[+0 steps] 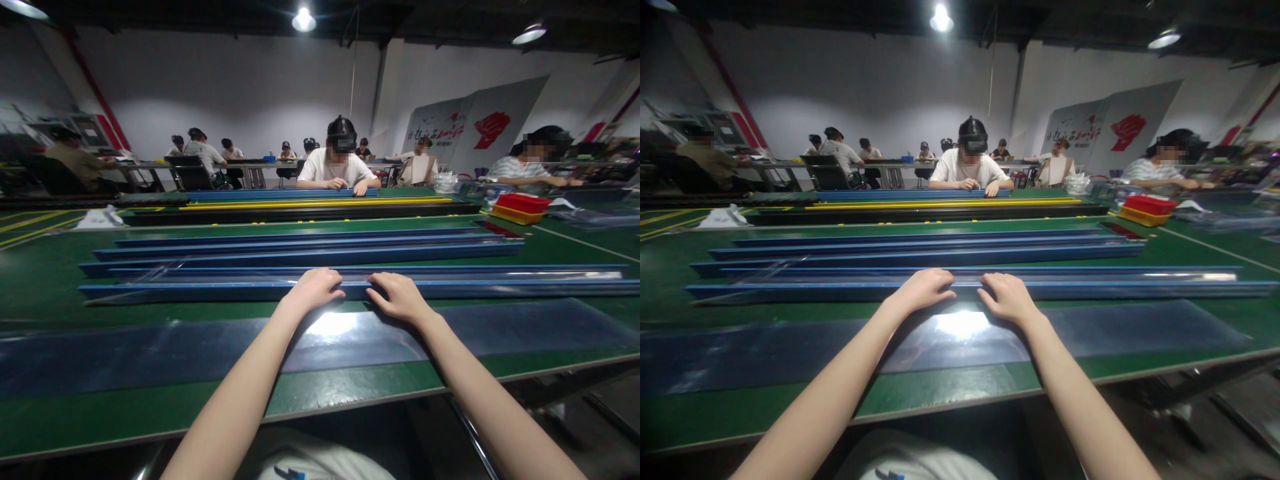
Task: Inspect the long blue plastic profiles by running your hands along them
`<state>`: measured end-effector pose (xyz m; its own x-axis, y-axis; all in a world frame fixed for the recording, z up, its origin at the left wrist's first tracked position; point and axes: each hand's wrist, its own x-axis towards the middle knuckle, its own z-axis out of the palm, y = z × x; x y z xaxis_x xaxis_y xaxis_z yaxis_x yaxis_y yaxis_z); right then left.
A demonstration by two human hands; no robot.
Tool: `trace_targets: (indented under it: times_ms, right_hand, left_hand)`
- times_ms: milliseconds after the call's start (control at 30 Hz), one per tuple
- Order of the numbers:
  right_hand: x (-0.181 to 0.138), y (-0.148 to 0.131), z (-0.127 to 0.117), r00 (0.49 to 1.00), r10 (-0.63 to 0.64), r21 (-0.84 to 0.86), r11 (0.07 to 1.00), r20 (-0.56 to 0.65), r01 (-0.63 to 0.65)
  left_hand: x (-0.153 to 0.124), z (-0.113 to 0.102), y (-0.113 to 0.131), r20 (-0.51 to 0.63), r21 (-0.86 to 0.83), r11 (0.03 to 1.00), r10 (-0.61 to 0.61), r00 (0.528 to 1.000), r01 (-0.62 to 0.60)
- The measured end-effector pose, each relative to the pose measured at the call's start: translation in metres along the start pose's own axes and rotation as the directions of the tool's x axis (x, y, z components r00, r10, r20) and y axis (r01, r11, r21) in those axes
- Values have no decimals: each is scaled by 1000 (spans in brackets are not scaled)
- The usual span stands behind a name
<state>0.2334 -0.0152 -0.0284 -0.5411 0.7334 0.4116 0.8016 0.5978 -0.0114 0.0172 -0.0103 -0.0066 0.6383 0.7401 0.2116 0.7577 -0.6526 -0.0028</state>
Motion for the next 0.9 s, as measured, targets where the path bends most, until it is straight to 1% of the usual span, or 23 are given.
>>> trace_targets:
  times_ms: [467, 700, 900]
  right_hand:
    - [1, 0, 2, 1000, 14, -10, 1000, -2, -14]
    - [0, -1, 1, 1000, 18, -6, 1000, 4, -18]
    - [1, -2, 1, 997, 65, -22, 998, 37, -64]
  left_hand:
    - [0, -2, 0, 2, 14, 1000, -3, 1000, 3]
    - [-1, -1, 0, 13, 20, 1000, -24, 1000, 23]
    - [0, -1, 0, 23, 30, 999, -36, 999, 36]
